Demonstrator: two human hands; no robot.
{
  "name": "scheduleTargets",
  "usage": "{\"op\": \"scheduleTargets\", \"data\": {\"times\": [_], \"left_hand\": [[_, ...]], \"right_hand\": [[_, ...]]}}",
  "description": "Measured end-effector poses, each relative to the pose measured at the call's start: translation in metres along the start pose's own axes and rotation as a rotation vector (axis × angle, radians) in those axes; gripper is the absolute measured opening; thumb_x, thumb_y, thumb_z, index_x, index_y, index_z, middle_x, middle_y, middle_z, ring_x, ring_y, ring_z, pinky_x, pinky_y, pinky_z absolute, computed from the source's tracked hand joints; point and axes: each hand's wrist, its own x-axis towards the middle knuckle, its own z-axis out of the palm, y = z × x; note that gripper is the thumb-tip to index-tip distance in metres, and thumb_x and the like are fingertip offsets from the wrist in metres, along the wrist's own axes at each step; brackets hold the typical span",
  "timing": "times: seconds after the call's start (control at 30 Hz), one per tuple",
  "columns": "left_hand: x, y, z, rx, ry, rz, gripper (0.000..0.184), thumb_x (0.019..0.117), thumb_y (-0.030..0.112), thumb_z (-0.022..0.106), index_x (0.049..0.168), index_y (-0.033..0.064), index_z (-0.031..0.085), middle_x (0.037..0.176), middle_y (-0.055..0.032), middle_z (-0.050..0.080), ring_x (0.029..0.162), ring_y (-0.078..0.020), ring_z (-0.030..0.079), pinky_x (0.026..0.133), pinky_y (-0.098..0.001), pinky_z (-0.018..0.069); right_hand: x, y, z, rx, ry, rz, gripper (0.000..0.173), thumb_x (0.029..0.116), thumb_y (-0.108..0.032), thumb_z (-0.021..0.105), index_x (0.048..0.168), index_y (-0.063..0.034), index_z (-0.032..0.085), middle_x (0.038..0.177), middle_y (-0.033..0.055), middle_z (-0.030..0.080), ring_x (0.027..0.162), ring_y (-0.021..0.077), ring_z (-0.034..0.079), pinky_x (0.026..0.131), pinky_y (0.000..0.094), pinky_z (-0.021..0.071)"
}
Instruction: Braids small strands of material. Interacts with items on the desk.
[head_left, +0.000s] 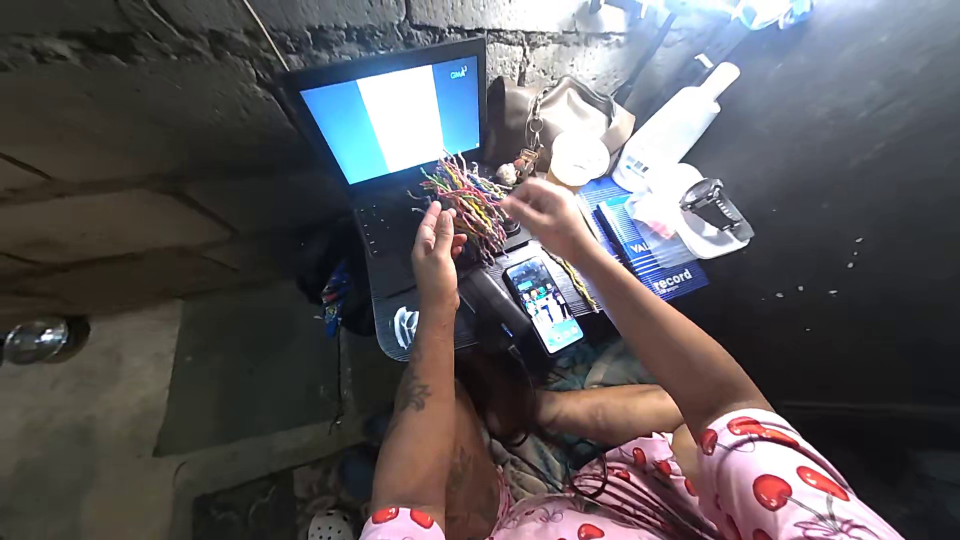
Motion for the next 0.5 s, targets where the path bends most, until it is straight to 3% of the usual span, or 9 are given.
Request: {"op": "scheduleTargets", "data": {"times": [0.07, 0.17, 0.2, 0.33, 0.4, 0.5], "left_hand": [[0.003, 0.001, -0.001, -0.054, 0.022, 0.035, 0.043, 0.1103, 0.024, 0.043, 0.149, 0.0044, 0.043, 0.125, -0.0039, 0.065, 0.080, -0.0028, 0.060, 0.071, -0.0191, 0.0485], [0.004, 0.002, -0.004, -0.136, 0.073, 0.094, 0.029, 0.1102, 0.018, 0.043, 0.132, 0.0044, 0.058, 0.097, 0.0014, 0.069, 0.071, -0.0021, 0.061, 0.066, -0.0174, 0.0517], [0.004, 0.003, -0.005, -0.150, 0.082, 0.094, 0.027, 0.1100, 0.018, 0.044, 0.128, 0.0052, 0.060, 0.092, 0.0027, 0.068, 0.070, -0.0026, 0.061, 0.066, -0.0177, 0.0525], [-0.001, 0.004, -0.005, -0.156, 0.085, 0.018, 0.024, 0.1100, 0.020, 0.045, 0.127, 0.0106, 0.060, 0.089, 0.0050, 0.065, 0.068, -0.0009, 0.060, 0.065, -0.0151, 0.0508], [-0.001, 0.005, -0.002, -0.188, 0.075, -0.018, 0.025, 0.1103, 0.020, 0.044, 0.131, 0.0108, 0.055, 0.088, 0.0034, 0.064, 0.066, -0.0016, 0.059, 0.062, -0.0152, 0.0505], [0.000, 0.005, 0.000, -0.227, 0.075, -0.042, 0.030, 0.1106, 0.021, 0.043, 0.139, 0.0126, 0.049, 0.086, 0.0010, 0.064, 0.062, -0.0032, 0.060, 0.059, -0.0164, 0.0513]], "right_hand": [[-0.019, 0.000, 0.004, 0.035, -0.191, -0.003, 0.025, 0.1003, -0.024, 0.063, 0.102, 0.0004, 0.071, 0.093, 0.0085, 0.069, 0.078, 0.0114, 0.064, 0.075, 0.0326, 0.0554], [-0.029, 0.011, 0.004, 0.065, -0.347, 0.023, 0.026, 0.0999, -0.027, 0.064, 0.099, -0.0026, 0.073, 0.088, 0.0035, 0.067, 0.072, 0.0059, 0.058, 0.069, 0.0281, 0.0503], [-0.027, 0.014, 0.002, 0.071, -0.365, 0.058, 0.028, 0.1013, -0.029, 0.062, 0.100, -0.0026, 0.072, 0.089, 0.0037, 0.067, 0.074, 0.0065, 0.059, 0.072, 0.0298, 0.0502], [0.011, 0.012, 0.006, -0.050, -0.200, 0.125, 0.033, 0.1068, -0.028, 0.052, 0.110, -0.0015, 0.072, 0.101, 0.0123, 0.071, 0.093, 0.0203, 0.067, 0.088, 0.0448, 0.0533], [0.037, 0.015, 0.018, -0.189, -0.084, 0.155, 0.034, 0.1068, -0.031, 0.052, 0.113, -0.0035, 0.072, 0.109, 0.0154, 0.069, 0.102, 0.0284, 0.067, 0.091, 0.0520, 0.0518], [0.066, 0.016, 0.033, -0.379, -0.111, 0.269, 0.034, 0.1046, -0.035, 0.055, 0.117, -0.0082, 0.072, 0.123, 0.0152, 0.065, 0.118, 0.0345, 0.061, 0.093, 0.0571, 0.0503]]}}
